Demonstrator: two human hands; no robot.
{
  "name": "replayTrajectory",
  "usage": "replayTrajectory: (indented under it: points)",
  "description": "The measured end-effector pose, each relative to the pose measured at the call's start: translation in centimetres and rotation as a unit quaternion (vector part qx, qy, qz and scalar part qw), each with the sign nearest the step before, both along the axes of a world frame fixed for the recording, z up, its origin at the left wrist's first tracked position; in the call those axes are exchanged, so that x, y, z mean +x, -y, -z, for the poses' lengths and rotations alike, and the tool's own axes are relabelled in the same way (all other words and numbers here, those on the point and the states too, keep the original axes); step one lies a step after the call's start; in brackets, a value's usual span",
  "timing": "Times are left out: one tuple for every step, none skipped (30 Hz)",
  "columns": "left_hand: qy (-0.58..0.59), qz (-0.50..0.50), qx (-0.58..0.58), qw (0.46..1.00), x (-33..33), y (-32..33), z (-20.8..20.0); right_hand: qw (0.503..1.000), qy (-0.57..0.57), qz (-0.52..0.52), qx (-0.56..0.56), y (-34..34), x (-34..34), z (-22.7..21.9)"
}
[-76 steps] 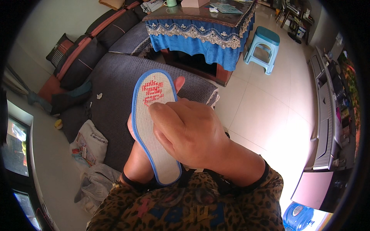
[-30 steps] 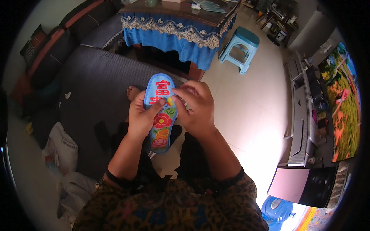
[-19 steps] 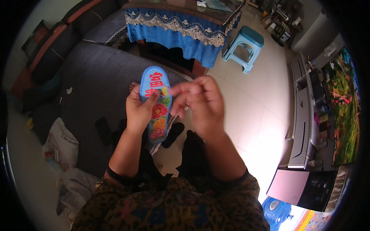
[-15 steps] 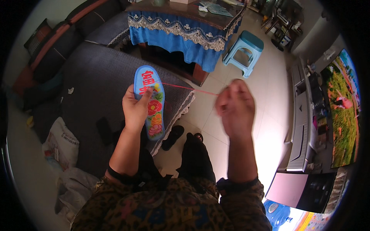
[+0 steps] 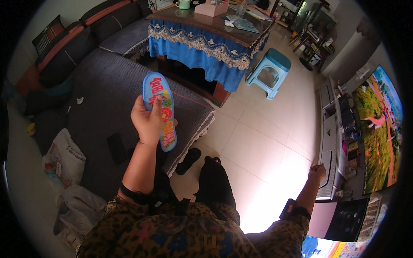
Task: The person sits on a sofa and sews a colorful slipper using a needle and thread. They repeatedly insert the needle into the slipper sole and pull the thread through to secure the design.
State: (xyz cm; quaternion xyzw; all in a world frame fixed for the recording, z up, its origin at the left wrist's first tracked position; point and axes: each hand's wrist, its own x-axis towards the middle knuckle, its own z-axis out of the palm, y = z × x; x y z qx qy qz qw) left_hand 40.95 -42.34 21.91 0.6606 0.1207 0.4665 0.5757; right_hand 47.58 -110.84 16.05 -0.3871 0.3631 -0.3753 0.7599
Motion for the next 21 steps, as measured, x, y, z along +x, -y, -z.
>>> replayTrajectory:
  points:
    - [-0.007,-0.023,0.069,0.997,0.1,0.1,-0.1,0.998,-0.035,-0.018,-0.04,0.1,-0.1,0.1]
    - [0.009,0.017,-0.008,1.0,0.2,0.1,-0.1,0.995,-0.067,-0.001,-0.075,-0.7,-0.1,0.2]
    - [-0.007,0.061,-0.09,0.994,0.4,0.3,-0.2,0.989,-0.099,0.015,-0.109,-1.9,0.3,0.0]
    - [0.003,0.112,-0.152,0.982,0.4,0.4,-0.3,0.98,-0.129,-0.02,-0.153,-3.7,0.8,-0.5]
    - [0.001,0.163,-0.215,0.963,0.2,0.6,-0.4,0.976,-0.087,-0.087,-0.18,-6.0,1.1,-1.1]
    - [0.013,0.208,-0.274,0.939,0.0,0.8,-0.5,0.968,-0.06,-0.128,-0.207,-8.9,1.5,-1.8]
    - [0.011,0.24,-0.281,0.929,-0.2,1.1,-0.6,0.956,-0.068,-0.134,-0.253,-12.3,2.3,-2.4]
    - [0.023,0.268,-0.286,0.92,-0.4,1.6,-0.6,0.915,-0.059,-0.217,-0.335,-15.8,2.4,-3.5]
    - [0.024,0.295,-0.296,0.908,-0.6,2.1,-0.6,0.885,0.002,-0.279,-0.373,-19.7,2.1,-4.2]
    - [0.023,0.314,-0.294,0.902,-0.9,2.6,-0.6,0.868,0.05,-0.327,-0.371,-23.6,1.8,-5.3]
    - [0.018,0.344,-0.282,0.895,-1.2,2.9,-0.5,0.837,0.073,-0.364,-0.403,-27.4,1.2,-6.3]
    - [0.019,0.352,-0.275,0.895,-1.3,3.3,-0.5,0.798,0.115,-0.406,-0.43,-31.0,0.5,-7.5]
    - [0.021,0.36,-0.268,0.894,-1.4,3.7,-0.4,0.769,0.148,-0.45,-0.429,-34.3,-0.4,-8.6]
    - [0.02,0.368,-0.254,0.894,-1.5,4.0,-0.3,0.753,0.166,-0.495,-0.4,-37.2,-1.7,-9.5]
    - [0.019,0.375,-0.241,0.895,-1.5,4.2,-0.2,0.742,0.15,-0.531,-0.38,-39.7,-2.7,-10.4]
    - [0.019,0.383,-0.227,0.895,-1.5,4.3,-0.1,0.699,0.15,-0.524,-0.463,-41.8,-3.8,-11.1]
    - [0.023,0.384,-0.219,0.896,-1.5,4.4,0.0,0.661,0.14,-0.497,-0.544,-43.7,-4.9,-11.6]
    - [0.029,0.386,-0.211,0.898,-1.5,4.4,0.1,0.625,0.156,-0.486,-0.59,-45.1,-5.5,-12.1]
    - [0.035,0.387,-0.204,0.899,-1.4,4.4,0.2,0.604,0.178,-0.464,-0.623,-46.5,-5.7,-12.3]
    - [0.036,0.386,-0.198,0.9,-1.4,4.3,0.3,0.59,0.198,-0.442,-0.645,-47.5,-5.8,-12.4]
    - [0.036,0.385,-0.194,0.902,-1.4,4.3,0.3,0.572,0.215,-0.422,-0.669,-48.2,-5.8,-12.5]
